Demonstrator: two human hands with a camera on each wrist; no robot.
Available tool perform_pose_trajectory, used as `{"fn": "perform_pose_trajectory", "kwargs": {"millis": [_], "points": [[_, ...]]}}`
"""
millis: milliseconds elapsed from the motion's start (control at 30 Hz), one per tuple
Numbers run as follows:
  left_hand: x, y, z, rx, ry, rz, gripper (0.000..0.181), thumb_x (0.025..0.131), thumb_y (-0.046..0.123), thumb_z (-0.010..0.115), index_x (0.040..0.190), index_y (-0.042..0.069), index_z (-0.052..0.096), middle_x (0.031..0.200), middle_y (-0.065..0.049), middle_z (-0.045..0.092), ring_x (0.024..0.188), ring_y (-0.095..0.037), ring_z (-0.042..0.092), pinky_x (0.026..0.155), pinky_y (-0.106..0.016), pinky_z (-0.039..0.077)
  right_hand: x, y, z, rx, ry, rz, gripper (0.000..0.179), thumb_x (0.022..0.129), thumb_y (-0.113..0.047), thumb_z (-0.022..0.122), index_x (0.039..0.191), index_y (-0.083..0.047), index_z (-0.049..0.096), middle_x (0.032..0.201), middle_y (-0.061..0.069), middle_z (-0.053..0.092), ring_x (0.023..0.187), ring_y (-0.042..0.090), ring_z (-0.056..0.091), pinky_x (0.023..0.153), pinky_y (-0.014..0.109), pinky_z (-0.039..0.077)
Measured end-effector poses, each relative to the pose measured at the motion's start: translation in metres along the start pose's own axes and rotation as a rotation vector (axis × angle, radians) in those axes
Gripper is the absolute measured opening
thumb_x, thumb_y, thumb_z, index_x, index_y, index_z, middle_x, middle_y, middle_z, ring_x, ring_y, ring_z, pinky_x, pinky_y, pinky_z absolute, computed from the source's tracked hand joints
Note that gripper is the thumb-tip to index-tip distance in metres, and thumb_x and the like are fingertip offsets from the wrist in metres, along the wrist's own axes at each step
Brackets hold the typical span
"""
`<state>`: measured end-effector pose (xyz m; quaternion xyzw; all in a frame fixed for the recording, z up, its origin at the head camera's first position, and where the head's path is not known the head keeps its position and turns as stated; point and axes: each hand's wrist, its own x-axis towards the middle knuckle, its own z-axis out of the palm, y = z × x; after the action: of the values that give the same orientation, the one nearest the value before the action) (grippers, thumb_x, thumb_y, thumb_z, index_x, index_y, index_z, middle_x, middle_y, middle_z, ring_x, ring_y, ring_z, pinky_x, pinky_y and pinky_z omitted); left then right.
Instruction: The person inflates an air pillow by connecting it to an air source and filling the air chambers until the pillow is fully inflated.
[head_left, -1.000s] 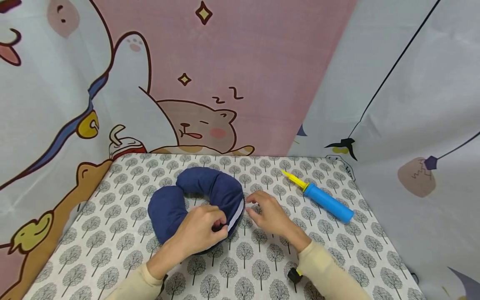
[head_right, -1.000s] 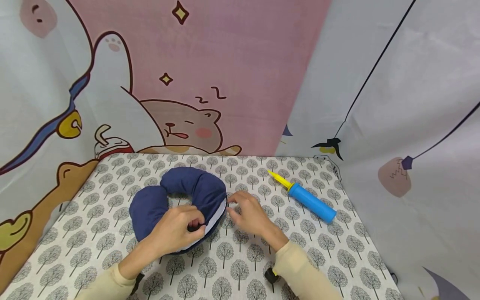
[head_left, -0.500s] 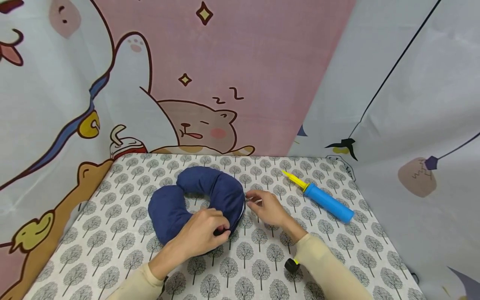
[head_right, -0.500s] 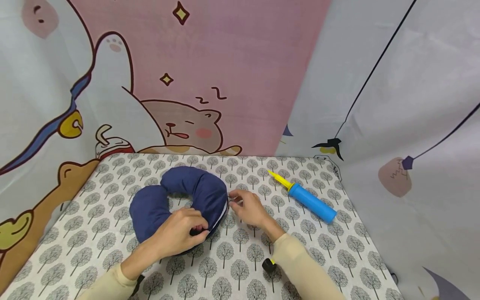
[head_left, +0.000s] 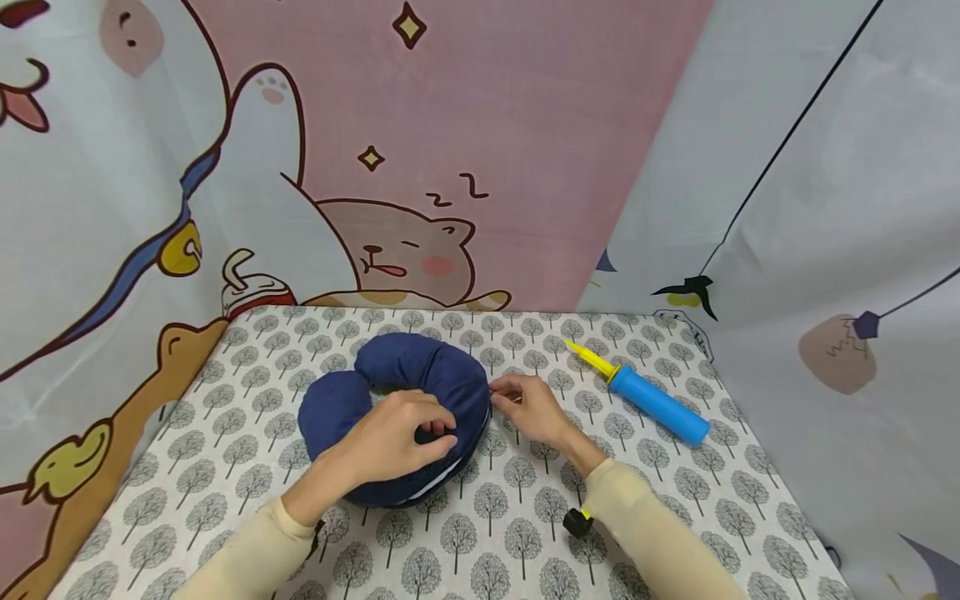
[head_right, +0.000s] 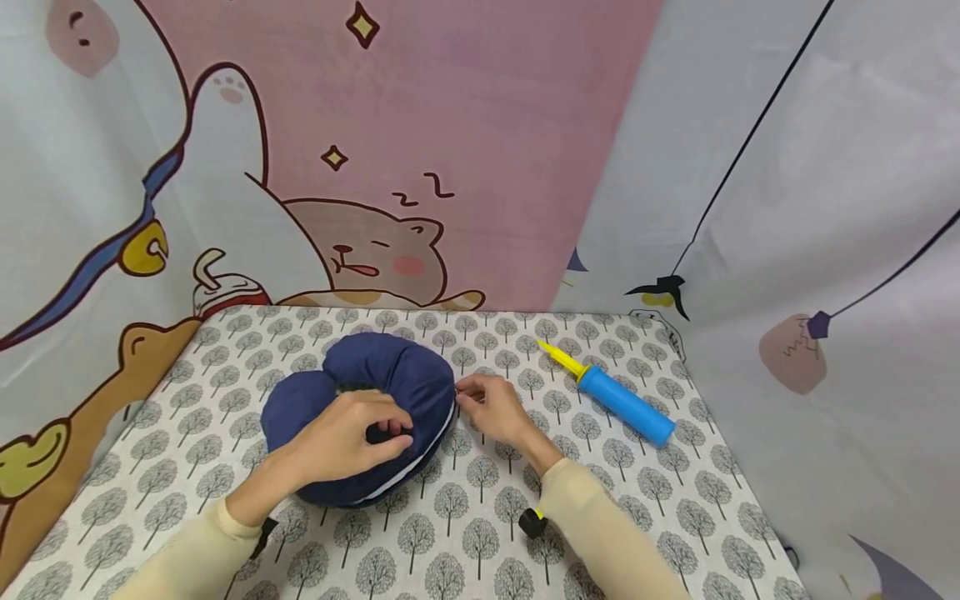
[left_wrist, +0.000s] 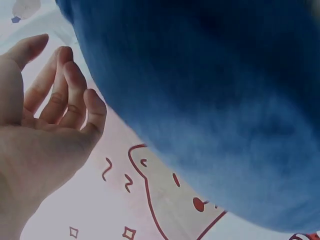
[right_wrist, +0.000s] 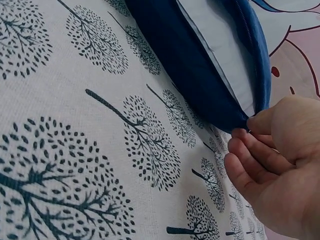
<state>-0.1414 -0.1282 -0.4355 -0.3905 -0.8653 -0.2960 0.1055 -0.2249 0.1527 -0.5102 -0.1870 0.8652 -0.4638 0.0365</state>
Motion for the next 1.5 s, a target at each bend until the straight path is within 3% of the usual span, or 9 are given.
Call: {"fn": "perform_pose_trajectory", "kwargs": {"millis": [233, 433, 667, 867, 1100, 1333, 1500], "points": [[0.021, -0.016, -0.014, -0.049, -0.074, -0.031, 0.023, 0.102, 0.020, 0.085, 0.122, 0.008, 0.085, 0.105, -0.003, 0.082, 0.094, -0.018, 0.077, 0.083, -0.040, 0.067, 0.003, 0.000, 0.002, -0.002, 0.036, -0.015, 0.014, 0.105, -0.009, 0.079, 0.118, -0.007, 0.085, 0.113, 0.011, 0.087, 0.095, 0.015, 0.079, 0.079, 0.021, 0.062], [0.037, -0.027, -0.017, -0.052, -0.133, -0.044, 0.025, 0.104, 0.020, 0.083, 0.125, 0.008, 0.084, 0.115, -0.007, 0.083, 0.104, -0.022, 0.078, 0.093, -0.043, 0.067, 0.004, 0.000, 0.004, 0.002, 0.037, -0.009, 0.011, 0.107, -0.010, 0.078, 0.115, -0.009, 0.085, 0.109, 0.010, 0.086, 0.090, 0.010, 0.076, 0.076, 0.022, 0.061], [0.058, -0.038, -0.025, -0.064, -0.156, -0.047, 0.023, 0.105, 0.017, 0.082, 0.124, 0.004, 0.083, 0.118, -0.009, 0.083, 0.108, -0.028, 0.079, 0.095, -0.051, 0.067, 0.006, 0.000, 0.006, 0.130, 0.001, 0.065, 0.013, 0.108, -0.009, 0.075, 0.117, -0.005, 0.083, 0.104, 0.018, 0.084, 0.084, 0.016, 0.075, 0.072, 0.024, 0.061], [0.078, -0.043, -0.025, -0.025, -0.188, -0.051, 0.023, 0.104, 0.018, 0.082, 0.123, 0.005, 0.084, 0.117, -0.008, 0.084, 0.108, -0.025, 0.079, 0.098, -0.048, 0.066, 0.008, -0.001, 0.006, 0.231, -0.003, 0.119, 0.012, 0.106, -0.005, 0.075, 0.115, -0.001, 0.082, 0.103, 0.018, 0.083, 0.082, 0.026, 0.074, 0.070, 0.026, 0.061], [0.096, -0.046, -0.022, 0.012, -0.249, -0.056, 0.024, 0.108, 0.020, 0.078, 0.126, 0.007, 0.084, 0.124, -0.008, 0.085, 0.115, -0.026, 0.080, 0.104, -0.045, 0.065, 0.009, 0.003, 0.005, 0.238, 0.025, 0.108, 0.013, 0.110, -0.007, 0.071, 0.112, -0.002, 0.083, 0.101, 0.029, 0.077, 0.078, 0.019, 0.067, 0.066, 0.023, 0.055], [0.110, -0.054, -0.015, 0.045, -0.326, -0.101, 0.022, 0.111, 0.021, 0.074, 0.128, 0.012, 0.084, 0.130, -0.006, 0.084, 0.124, -0.027, 0.078, 0.110, -0.047, 0.062, 0.011, 0.001, 0.006, 0.337, 0.032, 0.134, 0.013, 0.111, -0.004, 0.068, 0.111, 0.003, 0.080, 0.099, 0.025, 0.081, 0.087, 0.032, 0.079, 0.081, 0.043, 0.071], [0.118, -0.059, -0.008, 0.045, -0.399, -0.119, 0.021, 0.112, 0.022, 0.072, 0.127, 0.014, 0.084, 0.131, -0.004, 0.083, 0.128, -0.027, 0.076, 0.116, -0.050, 0.059, 0.012, -0.003, 0.008, 0.383, 0.090, 0.119, 0.009, 0.109, -0.002, 0.071, 0.109, 0.005, 0.077, 0.096, 0.026, 0.081, 0.081, 0.028, 0.079, 0.081, 0.051, 0.071]]}}
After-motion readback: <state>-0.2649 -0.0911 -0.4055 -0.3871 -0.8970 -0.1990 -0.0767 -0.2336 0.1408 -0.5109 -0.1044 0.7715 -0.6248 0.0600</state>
